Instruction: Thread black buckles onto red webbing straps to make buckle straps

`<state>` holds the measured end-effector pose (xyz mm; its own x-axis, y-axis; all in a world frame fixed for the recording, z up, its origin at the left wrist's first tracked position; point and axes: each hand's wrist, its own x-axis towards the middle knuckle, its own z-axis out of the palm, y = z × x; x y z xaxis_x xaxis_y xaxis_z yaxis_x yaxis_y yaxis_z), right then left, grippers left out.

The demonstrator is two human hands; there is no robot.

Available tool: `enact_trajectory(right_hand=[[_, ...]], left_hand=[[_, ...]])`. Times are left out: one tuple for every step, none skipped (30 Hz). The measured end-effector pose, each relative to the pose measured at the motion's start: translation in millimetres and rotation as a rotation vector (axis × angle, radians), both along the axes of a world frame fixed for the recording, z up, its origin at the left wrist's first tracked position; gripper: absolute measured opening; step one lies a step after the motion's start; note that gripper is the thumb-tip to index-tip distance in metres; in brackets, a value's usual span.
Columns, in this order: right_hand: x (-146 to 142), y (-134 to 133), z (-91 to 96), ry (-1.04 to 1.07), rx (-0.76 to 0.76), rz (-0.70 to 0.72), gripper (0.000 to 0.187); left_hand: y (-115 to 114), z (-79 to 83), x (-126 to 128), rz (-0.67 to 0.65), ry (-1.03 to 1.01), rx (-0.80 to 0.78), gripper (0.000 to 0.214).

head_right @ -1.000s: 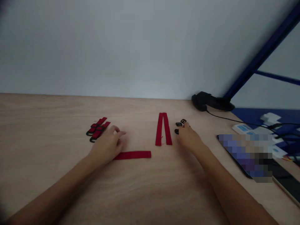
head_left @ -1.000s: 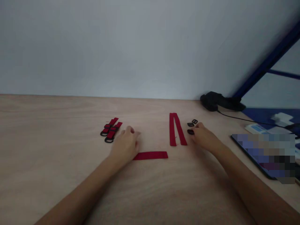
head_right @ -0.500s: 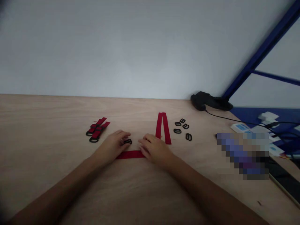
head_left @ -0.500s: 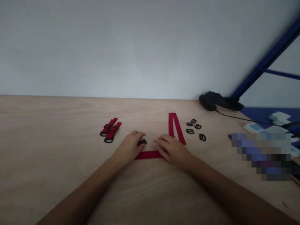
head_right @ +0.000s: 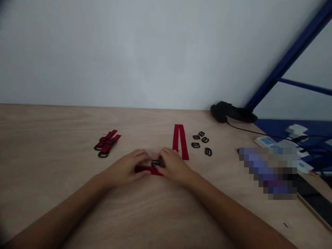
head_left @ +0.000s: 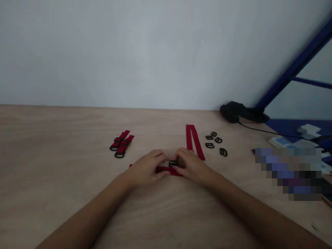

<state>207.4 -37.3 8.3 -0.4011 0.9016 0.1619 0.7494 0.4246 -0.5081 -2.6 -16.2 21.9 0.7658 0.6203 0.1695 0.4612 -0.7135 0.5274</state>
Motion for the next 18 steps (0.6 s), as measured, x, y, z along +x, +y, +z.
enact_trajectory(right_hand=[[0,0,1.1,0.021,-0.014,-0.002,0.01],[1,0,2.9,0.052,-0.025,-0.009,0.008],[3,0,5.6,0.092,-0.029,-0.019,0.006],[7,1,9.3,0.134,-0.02,-0.041,0.005],[13,2,13.7,0.173,0.003,-0.076,0.006],[22,5,18.6,0.198,0.048,-0.116,0.009],[34,8,23.6,0.193,0.099,-0.197,0.012],[48,13,28.1,0.172,0.137,-0.272,0.015],[63,17,31.7,0.15,0.166,-0.353,0.018],[79,23,34.0,0.127,0.202,-0.457,0.021],[95,28,34.7,0.083,0.237,-0.58,0.023],[110,33,33.8,0.004,0.243,-0.694,0.024],[122,37,31.5,-0.091,0.216,-0.767,0.024],[133,41,27.9,-0.124,0.196,-0.799,0.022],[141,44,23.6,-0.147,0.175,-0.813,0.02],[147,46,19.0,-0.173,0.152,-0.82,0.017],[152,48,14.6,-0.194,0.132,-0.818,0.015],[155,49,10.8,-0.215,0.115,-0.812,0.013]], left_hand=[[1,-1.7,-1,-0.005,0.012,-0.003,0.026],[3,-4.1,-1,0.003,0.019,-0.006,0.026],[5,-6.6,-2,0.02,0.017,-0.007,0.025],[7,-8.5,-2,0.026,0.015,-0.002,0.022],[8,-9.5,-2,0.016,0.014,0.01,0.018],[8,-9.3,-2,-0.006,0.013,0.027,0.014],[8,-7.9,-2,-0.04,0.019,0.044,0.014],[8,-5.4,-2,-0.08,0.028,0.061,0.015],[6,-2.5,-2,-0.118,0.036,0.074,0.017],[5,0.5,-2,-0.149,0.047,0.08,0.018],[3,2.9,-2,-0.171,0.051,0.084,0.019],[2,4.4,-2,-0.183,0.054,0.09,0.02],[1,4.7,-2,-0.188,0.053,0.101,0.022],[1,3.7,-1,-0.182,0.051,0.116,0.023],[1,1.6,0,-0.169,0.053,0.132,0.025],[1,-1.2,1,-0.15,0.062,0.148,0.029],[2,-4.2,1,-0.125,0.074,0.16,0.033],[3,-7.0,2,-0.099,0.086,0.168,0.036]])
